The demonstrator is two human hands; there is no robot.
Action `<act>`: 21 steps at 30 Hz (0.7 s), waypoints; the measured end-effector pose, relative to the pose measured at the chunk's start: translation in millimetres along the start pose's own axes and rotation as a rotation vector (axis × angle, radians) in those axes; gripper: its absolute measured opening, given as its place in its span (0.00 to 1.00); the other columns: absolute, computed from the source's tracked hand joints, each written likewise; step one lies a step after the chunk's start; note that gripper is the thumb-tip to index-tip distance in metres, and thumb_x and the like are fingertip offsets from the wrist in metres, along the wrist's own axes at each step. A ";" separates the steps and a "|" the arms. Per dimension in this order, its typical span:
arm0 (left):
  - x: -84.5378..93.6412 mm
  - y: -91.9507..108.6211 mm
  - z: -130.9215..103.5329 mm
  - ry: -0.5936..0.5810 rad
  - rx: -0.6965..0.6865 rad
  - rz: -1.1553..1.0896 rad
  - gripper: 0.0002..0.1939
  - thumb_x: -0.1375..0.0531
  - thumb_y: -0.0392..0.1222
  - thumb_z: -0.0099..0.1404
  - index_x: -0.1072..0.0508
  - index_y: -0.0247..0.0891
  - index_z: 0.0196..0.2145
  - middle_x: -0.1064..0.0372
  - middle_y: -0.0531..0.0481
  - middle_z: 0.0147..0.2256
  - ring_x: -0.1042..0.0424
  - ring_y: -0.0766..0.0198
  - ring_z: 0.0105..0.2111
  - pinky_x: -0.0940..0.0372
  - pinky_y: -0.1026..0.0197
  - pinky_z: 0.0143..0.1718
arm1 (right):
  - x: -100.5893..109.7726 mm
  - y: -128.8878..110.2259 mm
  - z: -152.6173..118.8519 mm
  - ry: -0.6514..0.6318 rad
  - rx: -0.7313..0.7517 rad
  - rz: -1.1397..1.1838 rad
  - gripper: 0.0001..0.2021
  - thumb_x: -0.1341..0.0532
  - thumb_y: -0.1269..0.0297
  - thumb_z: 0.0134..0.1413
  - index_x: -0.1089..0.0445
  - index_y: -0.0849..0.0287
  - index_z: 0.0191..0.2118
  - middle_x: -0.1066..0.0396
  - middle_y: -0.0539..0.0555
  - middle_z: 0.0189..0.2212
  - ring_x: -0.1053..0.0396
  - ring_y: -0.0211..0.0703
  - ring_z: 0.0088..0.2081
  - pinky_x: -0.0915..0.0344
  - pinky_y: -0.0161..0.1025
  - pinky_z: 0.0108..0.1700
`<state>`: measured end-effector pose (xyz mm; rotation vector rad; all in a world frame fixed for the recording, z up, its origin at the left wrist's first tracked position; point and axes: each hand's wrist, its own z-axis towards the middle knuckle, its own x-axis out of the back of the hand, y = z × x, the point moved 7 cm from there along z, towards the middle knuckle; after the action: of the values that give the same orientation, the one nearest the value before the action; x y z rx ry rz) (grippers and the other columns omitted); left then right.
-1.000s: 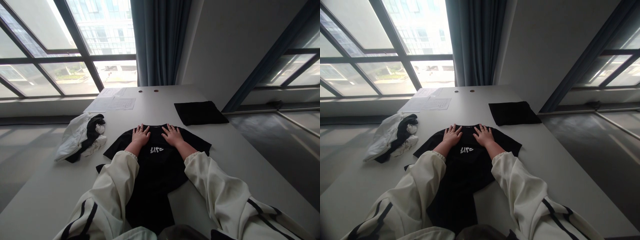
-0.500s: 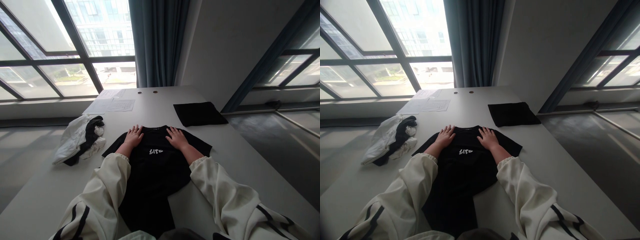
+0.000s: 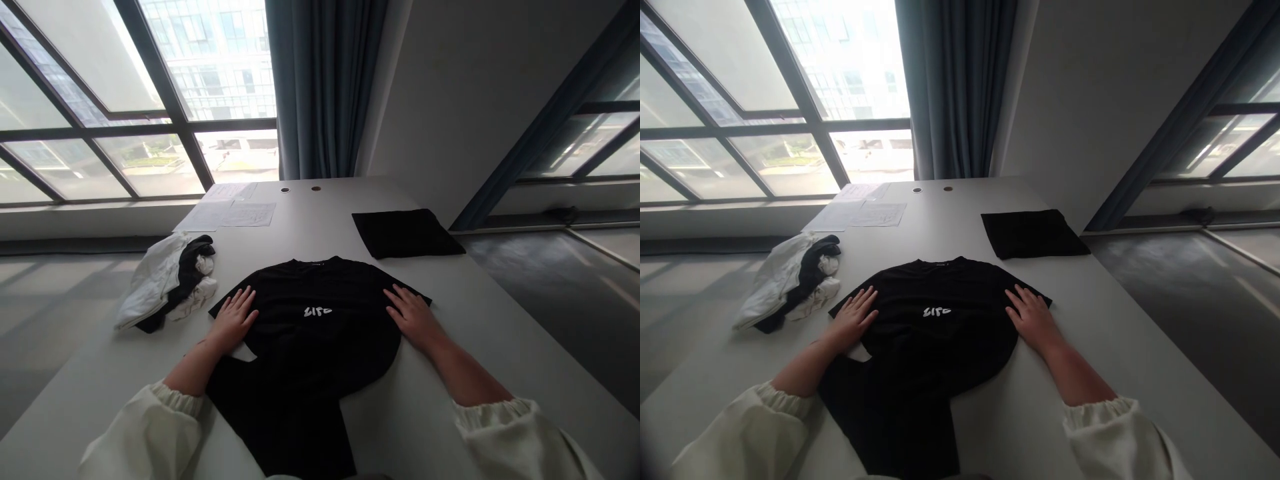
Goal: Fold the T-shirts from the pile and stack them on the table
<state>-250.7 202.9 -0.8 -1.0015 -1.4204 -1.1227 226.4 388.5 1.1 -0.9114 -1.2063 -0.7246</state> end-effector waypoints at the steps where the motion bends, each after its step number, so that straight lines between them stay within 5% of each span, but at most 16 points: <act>1: -1.1 -3.1 -4.9 0.016 0.014 0.002 0.33 0.54 0.53 0.78 0.48 0.46 0.77 0.56 0.51 0.76 0.56 0.53 0.76 0.55 0.45 0.75 | -3.7 4.7 -4.2 -0.026 -0.014 -0.032 0.29 0.53 0.51 0.73 0.40 0.48 0.74 0.46 0.55 0.75 0.48 0.59 0.74 0.49 0.62 0.73; 21: 8.2 -16.3 61.4 0.005 0.098 0.070 0.33 0.52 0.51 0.78 0.46 0.42 0.76 0.57 0.42 0.76 0.56 0.46 0.76 0.52 0.41 0.73 | -15.0 33.1 40.8 0.002 -0.113 -0.176 0.32 0.53 0.48 0.72 0.43 0.51 0.75 0.48 0.59 0.76 0.47 0.59 0.74 0.46 0.60 0.72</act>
<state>-280.7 259.4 2.6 -0.9703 -1.4122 -0.9949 233.0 440.1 -15.9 -0.9043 -1.2641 -0.9426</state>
